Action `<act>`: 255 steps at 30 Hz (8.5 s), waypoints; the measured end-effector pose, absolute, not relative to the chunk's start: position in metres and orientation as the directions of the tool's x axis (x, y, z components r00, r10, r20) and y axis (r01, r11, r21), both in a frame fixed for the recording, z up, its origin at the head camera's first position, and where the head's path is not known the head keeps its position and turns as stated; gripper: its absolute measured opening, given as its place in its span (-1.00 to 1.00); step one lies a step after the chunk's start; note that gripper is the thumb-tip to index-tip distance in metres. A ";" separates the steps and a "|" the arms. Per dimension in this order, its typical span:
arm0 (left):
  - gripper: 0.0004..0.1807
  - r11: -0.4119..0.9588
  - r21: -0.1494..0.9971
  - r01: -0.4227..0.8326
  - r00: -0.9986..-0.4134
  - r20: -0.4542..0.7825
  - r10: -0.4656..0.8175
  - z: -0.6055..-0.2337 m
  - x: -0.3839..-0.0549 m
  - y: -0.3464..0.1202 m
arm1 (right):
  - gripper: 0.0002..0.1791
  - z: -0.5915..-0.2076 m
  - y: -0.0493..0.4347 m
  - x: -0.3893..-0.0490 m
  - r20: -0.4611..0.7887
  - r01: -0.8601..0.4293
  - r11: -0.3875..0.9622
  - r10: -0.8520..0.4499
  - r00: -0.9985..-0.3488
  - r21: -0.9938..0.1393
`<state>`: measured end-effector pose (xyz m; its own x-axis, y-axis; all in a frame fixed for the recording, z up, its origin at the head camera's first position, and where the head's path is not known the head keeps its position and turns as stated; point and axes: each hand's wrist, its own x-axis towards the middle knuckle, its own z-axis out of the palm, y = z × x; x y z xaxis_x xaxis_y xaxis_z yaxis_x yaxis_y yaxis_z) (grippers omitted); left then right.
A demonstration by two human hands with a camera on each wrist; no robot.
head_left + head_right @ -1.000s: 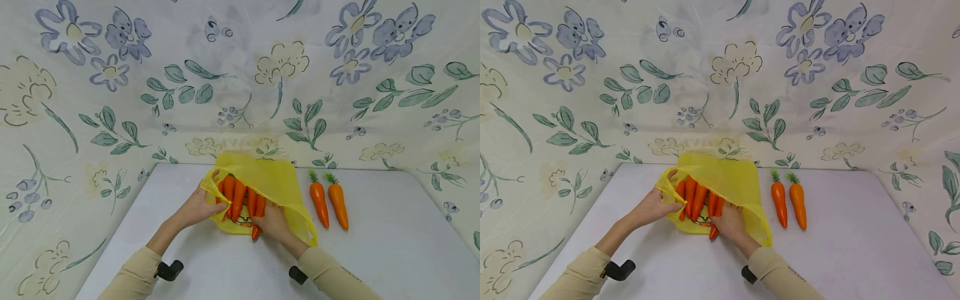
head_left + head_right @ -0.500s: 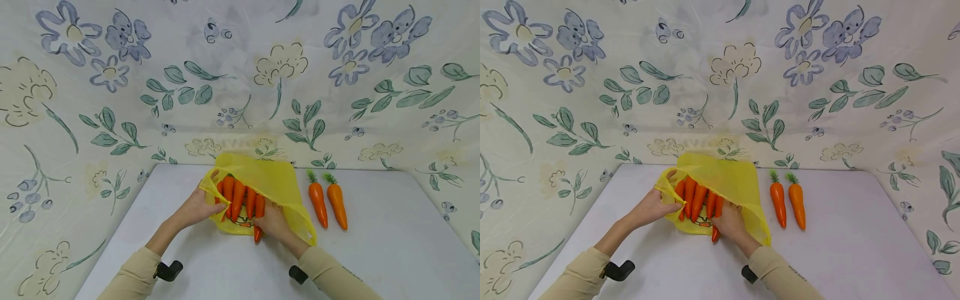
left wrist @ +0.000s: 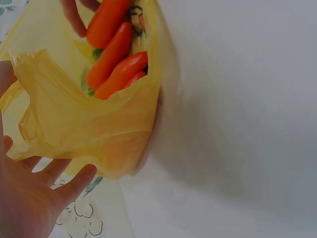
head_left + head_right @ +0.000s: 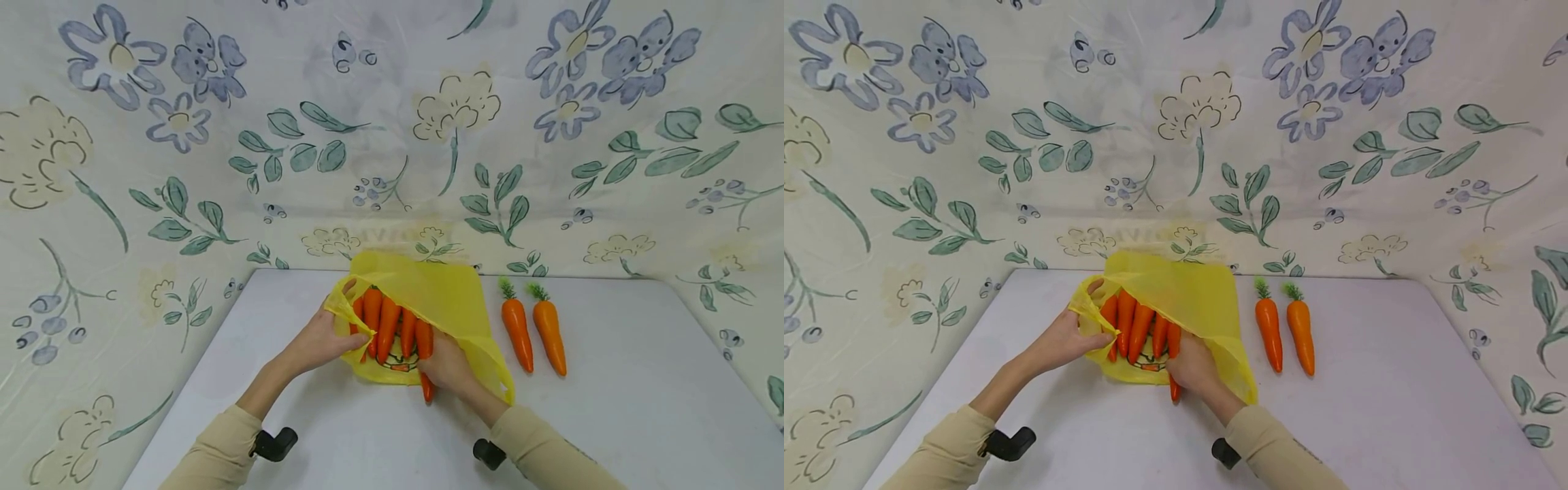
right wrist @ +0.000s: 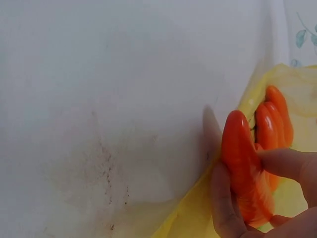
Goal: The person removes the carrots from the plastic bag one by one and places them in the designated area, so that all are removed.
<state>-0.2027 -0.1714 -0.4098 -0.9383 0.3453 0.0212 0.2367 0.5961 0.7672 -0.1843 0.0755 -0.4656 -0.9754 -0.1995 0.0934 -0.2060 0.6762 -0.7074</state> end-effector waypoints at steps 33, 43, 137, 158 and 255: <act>0.06 0.588 0.778 0.223 -0.941 0.014 0.339 -0.413 -0.205 -0.172 | -0.11 -0.434 0.064 -0.143 -0.094 -0.100 0.603 -0.281 -0.955 -0.791; 0.06 0.576 0.782 0.237 -0.937 0.027 0.349 -0.413 -0.204 -0.173 | -0.15 -0.425 0.058 -0.126 -0.053 -0.171 0.601 -0.337 -0.940 -0.781; 0.07 0.593 0.774 0.223 -0.935 -0.003 0.354 -0.410 -0.207 -0.171 | -0.12 -0.428 0.296 -0.209 0.037 0.041 0.852 0.071 -0.997 -0.523; 0.05 0.584 0.785 0.208 -0.932 -0.022 0.361 -0.415 -0.203 -0.172 | -0.11 -0.448 0.302 -0.214 -0.184 0.201 0.857 0.127 -0.975 -0.474; 0.06 0.618 0.754 0.224 -0.938 -0.004 0.345 -0.410 -0.198 -0.170 | -0.43 -0.384 0.169 -0.128 -0.054 -0.206 0.644 -0.360 -0.932 -0.736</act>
<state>-0.1983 -0.1702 -0.4103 -0.9384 0.3454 -0.0037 0.2244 0.6177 0.7538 -0.1283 0.1692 -0.3836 -0.9315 -0.3596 -0.0540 -0.2061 0.6445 -0.7363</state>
